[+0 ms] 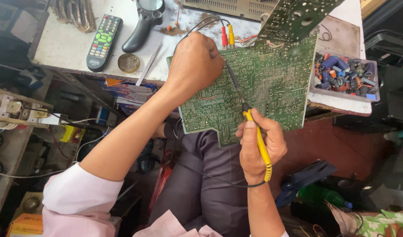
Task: The person inspects a green circuit board using a magnifying glass, then uses a soldering iron to apply solder to specific points on the board. They also handle a red wire and briefly use a remote control.
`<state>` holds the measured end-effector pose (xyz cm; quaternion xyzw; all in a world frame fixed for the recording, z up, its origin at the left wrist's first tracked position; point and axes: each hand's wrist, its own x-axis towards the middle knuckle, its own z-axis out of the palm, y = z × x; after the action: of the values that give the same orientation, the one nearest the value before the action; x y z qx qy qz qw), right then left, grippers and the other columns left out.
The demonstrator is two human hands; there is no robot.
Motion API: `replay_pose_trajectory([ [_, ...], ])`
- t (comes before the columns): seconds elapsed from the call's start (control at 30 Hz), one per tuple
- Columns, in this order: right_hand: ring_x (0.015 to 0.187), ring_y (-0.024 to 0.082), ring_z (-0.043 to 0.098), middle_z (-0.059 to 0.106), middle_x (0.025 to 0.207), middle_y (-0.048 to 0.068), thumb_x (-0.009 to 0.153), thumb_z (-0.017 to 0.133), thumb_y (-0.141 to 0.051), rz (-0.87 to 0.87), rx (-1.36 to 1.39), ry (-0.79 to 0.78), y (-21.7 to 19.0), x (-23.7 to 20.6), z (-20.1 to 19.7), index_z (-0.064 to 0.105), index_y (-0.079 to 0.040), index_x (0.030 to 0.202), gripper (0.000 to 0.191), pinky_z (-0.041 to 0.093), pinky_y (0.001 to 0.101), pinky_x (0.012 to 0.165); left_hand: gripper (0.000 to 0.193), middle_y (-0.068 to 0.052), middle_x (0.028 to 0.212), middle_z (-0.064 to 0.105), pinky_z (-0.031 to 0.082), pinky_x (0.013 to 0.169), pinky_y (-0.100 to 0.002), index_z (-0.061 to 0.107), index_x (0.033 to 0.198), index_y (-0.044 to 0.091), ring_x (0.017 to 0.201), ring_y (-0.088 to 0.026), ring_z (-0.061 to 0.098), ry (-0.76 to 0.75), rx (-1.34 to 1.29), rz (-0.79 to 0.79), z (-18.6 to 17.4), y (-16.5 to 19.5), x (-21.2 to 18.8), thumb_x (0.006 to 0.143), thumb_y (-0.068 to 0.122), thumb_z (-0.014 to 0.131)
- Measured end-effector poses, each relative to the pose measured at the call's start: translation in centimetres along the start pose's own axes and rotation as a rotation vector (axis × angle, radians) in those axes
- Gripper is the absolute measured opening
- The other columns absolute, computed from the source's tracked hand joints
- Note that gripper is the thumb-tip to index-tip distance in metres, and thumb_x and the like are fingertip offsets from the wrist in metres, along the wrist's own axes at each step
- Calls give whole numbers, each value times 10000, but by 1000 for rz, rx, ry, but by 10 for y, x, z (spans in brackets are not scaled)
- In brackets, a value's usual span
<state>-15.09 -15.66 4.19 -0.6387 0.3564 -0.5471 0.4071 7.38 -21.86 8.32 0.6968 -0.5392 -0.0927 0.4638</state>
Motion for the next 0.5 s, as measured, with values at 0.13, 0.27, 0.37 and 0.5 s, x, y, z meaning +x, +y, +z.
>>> replay_pose_trajectory([
  [0.13, 714, 90, 646, 706, 875, 84, 1053, 616, -66, 5, 9, -1, -1, 0, 0, 648, 4, 1238, 200, 494, 216, 601, 157, -182, 637, 666, 552, 646, -443, 683, 637, 14, 653, -382, 675, 11, 0, 11, 0, 1, 0, 712, 121, 769],
  [0.27, 717, 90, 640, 704, 877, 86, 1061, 602, -70, -9, 32, -2, -1, -1, 0, 639, 5, 1246, 204, 495, 215, 604, 156, -184, 641, 669, 553, 651, -443, 687, 642, 14, 655, -381, 678, 6, 2, 5, -1, 1, 0, 715, 127, 767],
  [0.37, 711, 92, 637, 703, 885, 91, 1064, 597, -69, 4, 56, 23, 0, -2, 0, 639, 10, 1244, 201, 497, 218, 604, 158, -186, 643, 668, 555, 659, -441, 686, 648, 10, 657, -380, 680, 4, 2, 16, -1, 0, 0, 720, 128, 762],
  [0.5, 706, 90, 635, 701, 869, 89, 1059, 600, -67, 9, 46, 19, 0, -1, 0, 641, 10, 1237, 197, 491, 216, 594, 150, -184, 649, 675, 553, 651, -442, 695, 654, 13, 655, -380, 682, 30, -4, 25, 0, 0, -1, 711, 133, 763],
])
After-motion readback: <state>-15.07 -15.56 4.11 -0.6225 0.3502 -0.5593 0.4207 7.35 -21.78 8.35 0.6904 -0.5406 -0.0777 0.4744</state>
